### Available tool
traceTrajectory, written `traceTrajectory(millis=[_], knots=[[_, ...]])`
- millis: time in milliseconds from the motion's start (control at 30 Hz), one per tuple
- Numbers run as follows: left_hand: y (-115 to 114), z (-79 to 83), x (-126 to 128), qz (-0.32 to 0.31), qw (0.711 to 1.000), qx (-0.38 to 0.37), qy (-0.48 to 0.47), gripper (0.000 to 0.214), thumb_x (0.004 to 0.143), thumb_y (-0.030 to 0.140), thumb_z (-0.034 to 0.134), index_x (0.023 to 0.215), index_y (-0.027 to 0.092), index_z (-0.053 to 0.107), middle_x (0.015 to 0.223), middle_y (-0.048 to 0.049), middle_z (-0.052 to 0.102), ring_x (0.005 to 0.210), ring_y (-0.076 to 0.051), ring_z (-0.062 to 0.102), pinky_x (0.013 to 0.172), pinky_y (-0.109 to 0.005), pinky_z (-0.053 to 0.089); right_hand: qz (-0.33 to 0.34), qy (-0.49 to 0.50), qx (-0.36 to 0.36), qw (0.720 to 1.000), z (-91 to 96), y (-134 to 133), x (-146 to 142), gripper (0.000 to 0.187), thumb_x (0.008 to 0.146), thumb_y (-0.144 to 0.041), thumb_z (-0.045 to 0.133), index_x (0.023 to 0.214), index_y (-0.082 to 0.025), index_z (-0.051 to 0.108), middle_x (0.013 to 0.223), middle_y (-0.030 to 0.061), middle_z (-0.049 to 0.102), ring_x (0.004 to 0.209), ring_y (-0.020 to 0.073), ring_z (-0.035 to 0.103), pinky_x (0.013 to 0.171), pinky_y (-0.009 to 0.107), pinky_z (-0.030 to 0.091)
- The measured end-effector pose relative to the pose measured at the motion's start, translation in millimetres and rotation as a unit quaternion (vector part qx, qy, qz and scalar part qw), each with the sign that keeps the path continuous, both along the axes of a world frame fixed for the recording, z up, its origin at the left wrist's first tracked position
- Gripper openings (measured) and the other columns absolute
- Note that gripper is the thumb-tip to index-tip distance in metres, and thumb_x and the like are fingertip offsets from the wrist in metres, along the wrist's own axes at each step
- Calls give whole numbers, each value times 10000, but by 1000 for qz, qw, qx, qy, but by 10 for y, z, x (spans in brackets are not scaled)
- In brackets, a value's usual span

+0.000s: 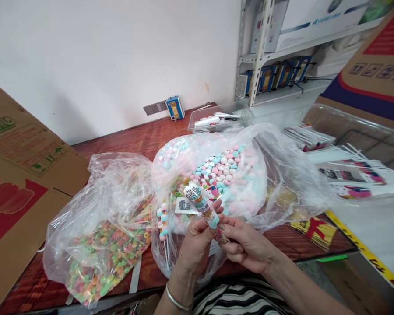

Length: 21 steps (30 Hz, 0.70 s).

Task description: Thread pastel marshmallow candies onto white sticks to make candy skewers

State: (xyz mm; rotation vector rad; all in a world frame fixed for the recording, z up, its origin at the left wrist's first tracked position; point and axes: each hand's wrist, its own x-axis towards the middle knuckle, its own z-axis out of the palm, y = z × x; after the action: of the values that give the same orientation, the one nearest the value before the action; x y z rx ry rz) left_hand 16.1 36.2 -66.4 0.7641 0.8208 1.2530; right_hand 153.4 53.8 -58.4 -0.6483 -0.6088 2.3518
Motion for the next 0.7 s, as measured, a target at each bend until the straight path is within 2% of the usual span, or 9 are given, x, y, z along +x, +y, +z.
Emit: traceTrajectory(millis=[67, 133, 233, 300, 400, 433, 467, 600, 700], knots=[[-6, 9, -10, -5, 1000, -14, -8, 180, 686, 356, 817, 767, 197, 794, 1197, -125, 692, 1187, -293, 564, 1055, -419, 370, 7, -6, 3, 1000, -13, -6, -10, 329, 739, -382, 784, 866, -186, 552, 589, -115, 370, 416, -1, 106, 365, 130, 44], [-3, 9, 0, 20, 999, -36, -14, 187, 658, 340, 839, 765, 194, 791, 1118, -115, 726, 1129, -268, 603, 1033, -392, 394, -16, -18, 12, 1000, -27, -38, -54, 337, 737, -393, 780, 868, -184, 550, 582, -117, 356, 420, 8, 115, 364, 139, 55], [22, -17, 53, 81, 994, -73, -15, 281, 630, 339, 855, 859, 190, 789, 927, -82, 762, 971, -209, 662, 965, -340, 446, -109, -37, 22, 993, -60, -121, -150, 362, 757, -479, 741, 868, -204, 535, 608, -102, 391, 426, 25, 198, 362, 151, 122], [37, -44, 99, 115, 990, -82, -5, 295, 627, 344, 853, 864, 183, 785, 839, -61, 760, 878, -182, 676, 910, -317, 472, -189, -94, 81, 974, -93, -181, -195, 344, 799, -517, 692, 876, -212, 551, 636, -81, 444, 460, 44, 303, 388, 166, 217], [39, -76, 141, 143, 987, -64, 20, 262, 651, 305, 838, 881, 191, 784, 844, -46, 766, 862, -170, 679, 902, -307, 471, -266, -198, 205, 921, -149, -231, -202, 298, 853, -494, 652, 875, -202, 600, 606, -70, 442, 502, 70, 360, 438, 194, 276], [34, -82, 141, 139, 988, -58, 23, 247, 662, 288, 831, 886, 196, 784, 868, -47, 770, 886, -176, 680, 919, -314, 465, -265, -204, 221, 916, -162, -233, -192, 295, 864, -492, 641, 863, -200, 601, 587, -76, 417, 491, 68, 341, 433, 196, 263], [27, -85, 133, 127, 990, -51, 22, 229, 672, 279, 825, 883, 198, 786, 904, -55, 772, 919, -188, 679, 941, -328, 459, -253, -186, 214, 925, -170, -229, -180, 300, 866, -496, 636, 842, -201, 589, 570, -85, 387, 470, 62, 308, 420, 193, 239], [1, -85, 44, 19, 999, -42, -22, 268, 681, 336, 822, 892, 174, 790, 1083, -116, 745, 1088, -266, 642, 1028, -398, 420, -165, -57, 93, 980, -146, -210, -132, 348, 798, -509, 704, 856, -210, 537, 563, -116, 353, 407, 25, 196, 370, 162, 146], [-9, -92, -20, -40, 995, -66, -63, 311, 643, 343, 850, 894, 169, 790, 1127, -131, 728, 1148, -302, 613, 1040, -430, 416, -107, -22, 38, 993, -112, -216, -88, 426, 742, -499, 755, 969, -221, 527, 591, -120, 387, 398, 13, 176, 356, 144, 116]])
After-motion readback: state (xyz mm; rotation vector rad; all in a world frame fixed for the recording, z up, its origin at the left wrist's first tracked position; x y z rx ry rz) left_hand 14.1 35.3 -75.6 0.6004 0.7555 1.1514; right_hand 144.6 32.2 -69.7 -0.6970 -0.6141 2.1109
